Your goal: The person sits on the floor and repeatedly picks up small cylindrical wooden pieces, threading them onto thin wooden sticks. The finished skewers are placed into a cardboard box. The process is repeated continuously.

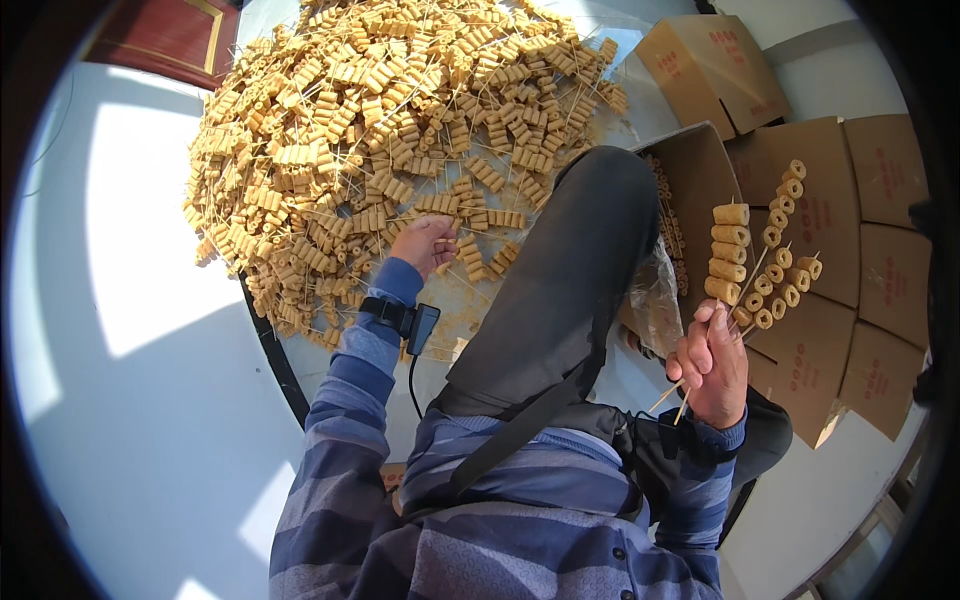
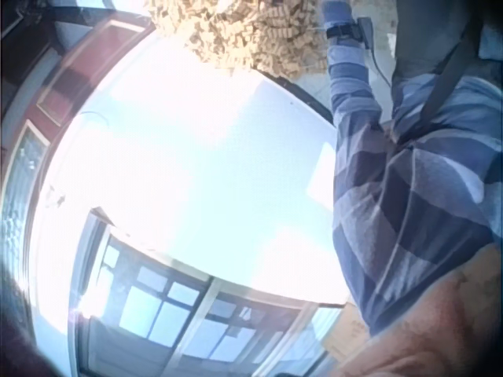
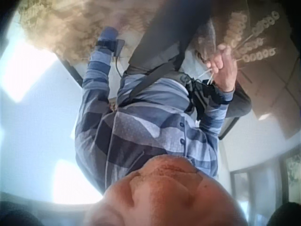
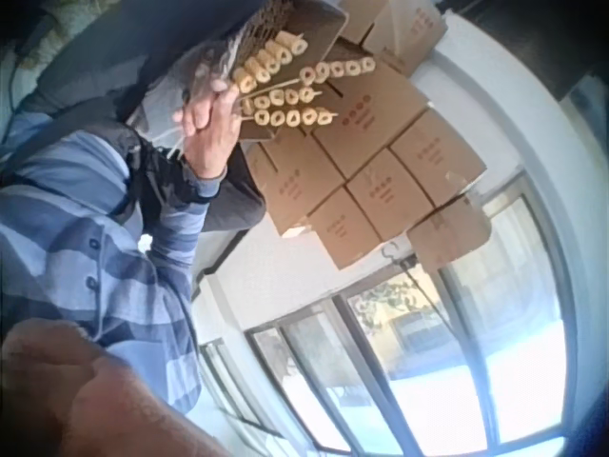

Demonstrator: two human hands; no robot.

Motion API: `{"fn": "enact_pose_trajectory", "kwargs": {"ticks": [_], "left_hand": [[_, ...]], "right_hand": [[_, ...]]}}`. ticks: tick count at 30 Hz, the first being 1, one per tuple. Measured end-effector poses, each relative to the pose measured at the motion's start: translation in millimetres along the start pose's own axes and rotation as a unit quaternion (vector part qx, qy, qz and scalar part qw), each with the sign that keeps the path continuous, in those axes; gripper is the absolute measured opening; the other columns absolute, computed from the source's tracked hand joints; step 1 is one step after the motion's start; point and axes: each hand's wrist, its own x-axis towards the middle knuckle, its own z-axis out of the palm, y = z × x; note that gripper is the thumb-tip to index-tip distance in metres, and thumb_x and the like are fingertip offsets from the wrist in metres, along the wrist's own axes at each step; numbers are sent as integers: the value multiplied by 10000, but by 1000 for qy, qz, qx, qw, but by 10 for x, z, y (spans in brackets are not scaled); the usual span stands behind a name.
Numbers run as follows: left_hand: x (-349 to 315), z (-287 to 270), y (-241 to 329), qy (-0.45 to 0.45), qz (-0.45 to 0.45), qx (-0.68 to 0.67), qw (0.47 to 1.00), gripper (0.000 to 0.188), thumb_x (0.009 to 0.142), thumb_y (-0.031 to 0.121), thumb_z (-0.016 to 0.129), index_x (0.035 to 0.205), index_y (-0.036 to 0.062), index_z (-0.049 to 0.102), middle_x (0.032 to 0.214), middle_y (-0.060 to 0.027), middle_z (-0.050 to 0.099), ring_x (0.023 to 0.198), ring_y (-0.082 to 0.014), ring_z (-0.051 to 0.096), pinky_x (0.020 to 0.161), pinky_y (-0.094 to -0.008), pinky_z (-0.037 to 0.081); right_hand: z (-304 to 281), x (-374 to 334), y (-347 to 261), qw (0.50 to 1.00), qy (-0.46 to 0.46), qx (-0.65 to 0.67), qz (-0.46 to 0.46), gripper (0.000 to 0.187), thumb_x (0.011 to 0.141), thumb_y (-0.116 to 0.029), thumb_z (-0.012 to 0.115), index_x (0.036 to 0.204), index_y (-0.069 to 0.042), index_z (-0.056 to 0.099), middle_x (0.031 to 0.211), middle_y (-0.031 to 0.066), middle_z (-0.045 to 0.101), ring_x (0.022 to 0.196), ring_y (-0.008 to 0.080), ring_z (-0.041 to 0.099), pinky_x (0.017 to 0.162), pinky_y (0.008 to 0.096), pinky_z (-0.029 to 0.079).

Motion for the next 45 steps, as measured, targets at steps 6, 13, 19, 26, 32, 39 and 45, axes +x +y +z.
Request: {"fn": "enact_pose_trajectory", "kwargs": {"ticks": [6, 13, 19, 26, 32, 39, 45], "left_hand": [[1411, 394, -665, 43, -212, -68, 974, 378, 1042, 411, 537, 1111, 41, 570, 867, -87, 648, 663, -178, 627, 532, -274, 508], [2189, -17, -1053, -30, -127, 27, 991, 314, 1042, 302, 481, 989, 9, 580, 767, -101, 649, 606, -184, 612, 470, -240, 463], [1317, 93, -570, 14, -106, -62, 992, 251, 1004, 257, 546, 855, 56, 562, 715, -49, 616, 566, -157, 561, 452, -229, 417], [-499, 393, 757, -73, 38, -16, 996, 235, 997, 259, 600, 861, 70, 568, 686, -20, 552, 545, -112, 496, 448, -225, 361], [-1681, 1382, 1023, -180, 54, 190, 964, 194, 1010, 230, 612, 909, 64, 615, 700, 12, 590, 561, -63, 535, 461, -201, 396], [-2136, 2435, 367, -394, 62, 349, 848, 160, 1029, 203, 588, 926, 80, 589, 769, 35, 582, 643, -52, 533, 557, -205, 436], [-2332, 2651, 200, -410, 17, 389, 824, 187, 1043, 242, 556, 949, 84, 589, 777, 25, 587, 654, -59, 547, 581, -202, 460]], "right_hand": [[-217, -120, -12, 999, 2, 12, 42, 301, 1107, -311, 401, 1079, -62, 567, 563, -23, 381, 430, 97, 370, 534, 321, 525], [-331, -21, 80, 989, 22, 11, 149, 368, 1109, -341, 395, 1053, -15, 557, 558, -26, 339, 437, 80, 337, 562, 308, 543], [-337, 119, 196, 991, 37, 4, 125, 351, 1115, -345, 369, 1062, -41, 536, 588, 6, 457, 491, 130, 465, 657, 352, 567], [-217, 131, 373, 991, 77, 102, 43, 337, 1106, -333, 398, 1103, -36, 558, 873, 117, 692, 863, 256, 711, 864, 410, 585], [38, 29, 381, 991, 40, 125, 16, 323, 1097, -341, 423, 1106, -50, 562, 1092, 175, 691, 1051, 287, 690, 919, 413, 581], [115, -240, 340, 991, 34, 115, -60, 351, 1090, -356, 449, 1189, -30, 534, 1117, 189, 686, 1009, 236, 694, 889, 356, 567], [-15, -584, 263, 989, 33, 121, -74, 358, 1093, -366, 443, 1152, -25, 537, 942, 118, 671, 815, 180, 668, 744, 311, 566]]}}
